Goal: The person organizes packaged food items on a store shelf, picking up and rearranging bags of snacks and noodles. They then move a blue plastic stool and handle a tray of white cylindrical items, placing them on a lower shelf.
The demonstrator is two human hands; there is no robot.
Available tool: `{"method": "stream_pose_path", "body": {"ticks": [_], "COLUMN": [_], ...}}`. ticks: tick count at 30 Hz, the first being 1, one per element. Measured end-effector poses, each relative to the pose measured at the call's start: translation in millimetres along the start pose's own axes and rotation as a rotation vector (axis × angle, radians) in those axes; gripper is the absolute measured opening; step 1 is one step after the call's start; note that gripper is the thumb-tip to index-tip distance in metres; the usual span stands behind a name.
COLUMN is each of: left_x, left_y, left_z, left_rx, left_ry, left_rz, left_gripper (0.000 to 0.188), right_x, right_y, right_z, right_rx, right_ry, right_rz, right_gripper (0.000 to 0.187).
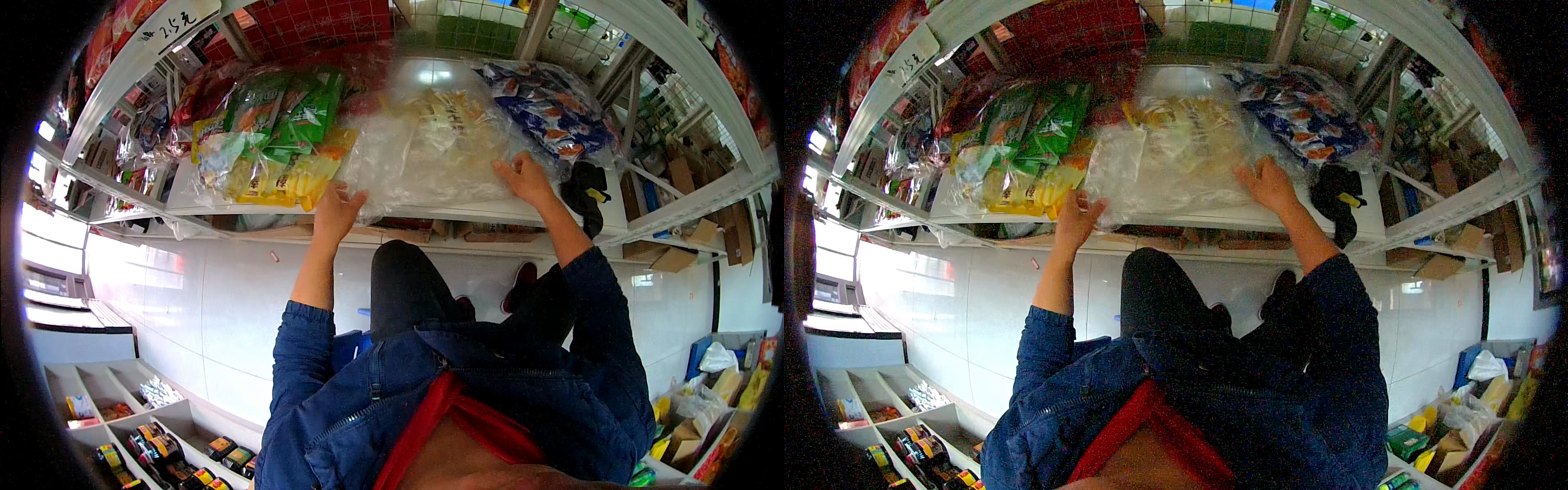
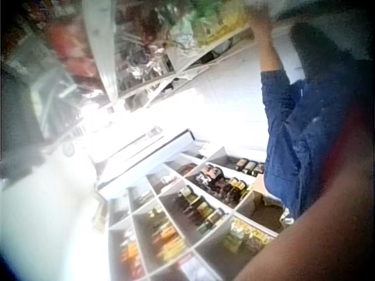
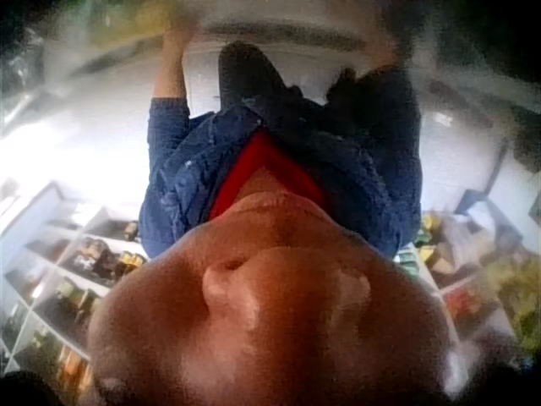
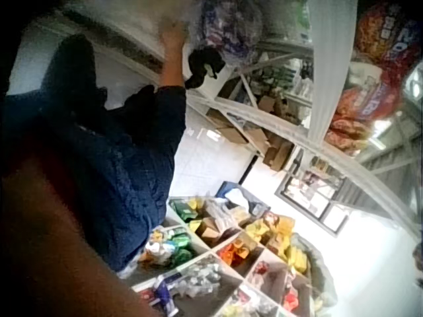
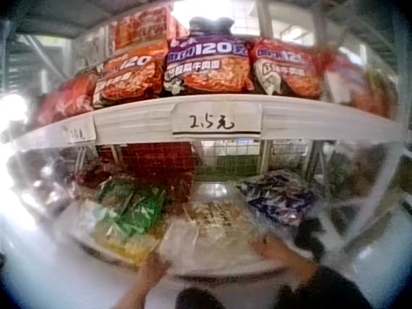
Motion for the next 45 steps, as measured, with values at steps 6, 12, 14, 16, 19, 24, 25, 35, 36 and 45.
{"method": "stream_pose_path", "body": {"ticks": [6,12,14,16,19,24,25,35,36,45], "left_x": [-23.9,-28.5,-31.9,-18.8,-26.3,-77.7,-82.2,-27.8,-24.1,-17.7], "left_y": [-12.4,-22.2,-34.1,-21.0,5.1,58.7,63.4,26.0,29.3,56.7], "left_z": [-17.9,-21.5,-29.3,-33.9,-39.6,-61.8,-65.1,-87.2,-78.7,-73.6], "left_rx": [0.127,0.546,0.678,0.848,0.661,0.809,0.833,0.741,0.678,0.015], "left_ry": [0.176,-0.221,-0.319,-0.285,-0.310,-0.117,-0.123,-0.349,-0.313,-0.104], "left_rz": [-0.378,0.116,0.200,0.402,0.325,0.289,0.287,0.264,0.199,-0.439], "left_gripper": [0.059,0.032,0.026,0.025,0.025,0.052,0.052,0.049,0.049,0.058], "right_x": [-34.6,-14.2,-22.1,-23.6,-18.8,-17.1,-20.9,-125.8,-118.3,-88.5], "right_y": [26.4,-19.2,4.8,2.8,-30.5,-103.3,-113.8,-82.0,-91.0,-89.1], "right_z": [-33.8,-15.9,-31.4,-19.0,70.7,197.4,206.1,-13.7,-14.8,40.1], "right_rx": [-0.217,-1.094,-1.082,-0.942,-0.635,-0.051,0.162,0.774,0.780,0.680], "right_ry": [0.155,-0.446,-0.492,-0.422,-0.054,0.424,0.541,-0.034,-0.078,0.073], "right_rz": [-0.054,-0.262,-0.258,-0.192,0.010,0.256,0.322,0.432,0.422,0.502], "right_gripper": [0.073,0.060,0.053,0.048,0.042,0.038,0.038,0.076,0.079,0.087]}}
Point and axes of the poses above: each hand's wrist, its own x-axis away from the middle knuckle, its own z-axis out of the back of the hand, y = z × x, the point moved 3 cm from there along -x, towards the middle knuckle, and after that the axes turned 14 degrees about x, right-handed, at the moved point
